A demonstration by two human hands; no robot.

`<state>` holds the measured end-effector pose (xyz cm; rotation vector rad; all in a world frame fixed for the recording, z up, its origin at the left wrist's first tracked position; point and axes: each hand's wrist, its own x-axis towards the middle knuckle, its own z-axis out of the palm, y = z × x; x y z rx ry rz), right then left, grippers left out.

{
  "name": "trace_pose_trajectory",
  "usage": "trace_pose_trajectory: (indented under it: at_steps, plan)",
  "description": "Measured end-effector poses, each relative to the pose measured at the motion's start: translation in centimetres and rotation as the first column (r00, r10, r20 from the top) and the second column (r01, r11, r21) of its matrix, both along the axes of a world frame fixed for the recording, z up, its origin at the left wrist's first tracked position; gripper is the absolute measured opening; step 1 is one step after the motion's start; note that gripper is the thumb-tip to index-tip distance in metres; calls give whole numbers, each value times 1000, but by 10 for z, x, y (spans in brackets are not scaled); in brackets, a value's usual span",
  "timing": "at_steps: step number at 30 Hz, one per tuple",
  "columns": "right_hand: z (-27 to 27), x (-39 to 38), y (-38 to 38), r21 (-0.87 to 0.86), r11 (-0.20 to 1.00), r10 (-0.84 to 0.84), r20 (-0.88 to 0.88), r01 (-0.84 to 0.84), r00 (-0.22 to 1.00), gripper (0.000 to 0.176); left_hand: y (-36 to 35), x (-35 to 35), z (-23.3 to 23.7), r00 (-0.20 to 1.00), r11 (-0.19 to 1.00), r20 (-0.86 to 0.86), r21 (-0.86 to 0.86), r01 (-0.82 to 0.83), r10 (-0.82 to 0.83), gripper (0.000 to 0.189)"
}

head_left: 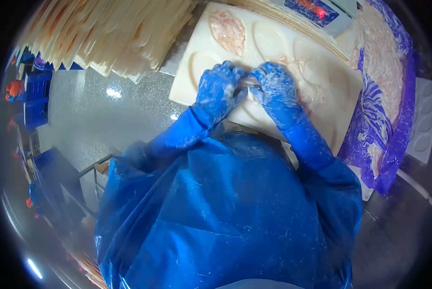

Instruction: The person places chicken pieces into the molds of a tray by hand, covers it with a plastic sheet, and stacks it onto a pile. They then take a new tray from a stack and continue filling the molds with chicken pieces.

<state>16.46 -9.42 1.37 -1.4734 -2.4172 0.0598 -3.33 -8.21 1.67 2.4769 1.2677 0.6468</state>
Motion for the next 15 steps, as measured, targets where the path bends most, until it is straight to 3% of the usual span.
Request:
trace_pose_trajectory:
  at_steps: [2,3,4,5,7,8,9,10,11,12,13,14,15]
  plan:
    - [-1,-8,7,-215,976,-24,37,32,999,25,16,-1,-8,998,999,61,-34,28,-26,35]
    - [4,-5,5,-69,995,66,-42,-69,997,14,20,-3,-11,990,995,124,-75,70,-61,35]
    - [4,-3,1,-68,995,75,-37,-78,996,14,21,-6,-13,990,995,129,-74,61,-51,35]
    - [3,-1,-2,-174,985,-33,-236,-9,971,12,21,-8,-10,991,995,104,-54,89,-83,29]
    - [1,-1,-5,-446,895,-280,-538,14,795,6,21,-15,-10,990,992,80,-40,116,-112,23]
    - [4,-1,-2,-448,894,-277,-535,10,798,6,23,-19,-10,934,926,356,-336,173,-46,17]
    - [8,-1,5,-475,880,-285,-569,-25,771,9,23,-24,-10,814,768,572,-567,299,105,10]
    - [10,-3,12,-497,865,-293,-603,-62,742,13,24,-28,-7,813,769,572,-567,295,110,10]
    - [9,-11,17,-511,842,-319,-728,-171,606,11,25,-32,-1,703,691,674,-620,372,226,9]
    - [13,-18,25,-510,843,-316,-730,-175,607,11,27,-36,9,576,609,738,-647,458,350,10]
    - [22,-25,35,-480,848,-305,-790,-226,532,11,24,-40,21,521,640,752,-639,427,403,13]
    - [28,-33,44,-447,851,-295,-842,-275,452,10,20,-49,22,523,641,750,-641,423,405,13]
    - [31,-42,53,-398,885,-308,-890,-241,337,10,17,-61,22,659,714,666,-645,272,350,15]
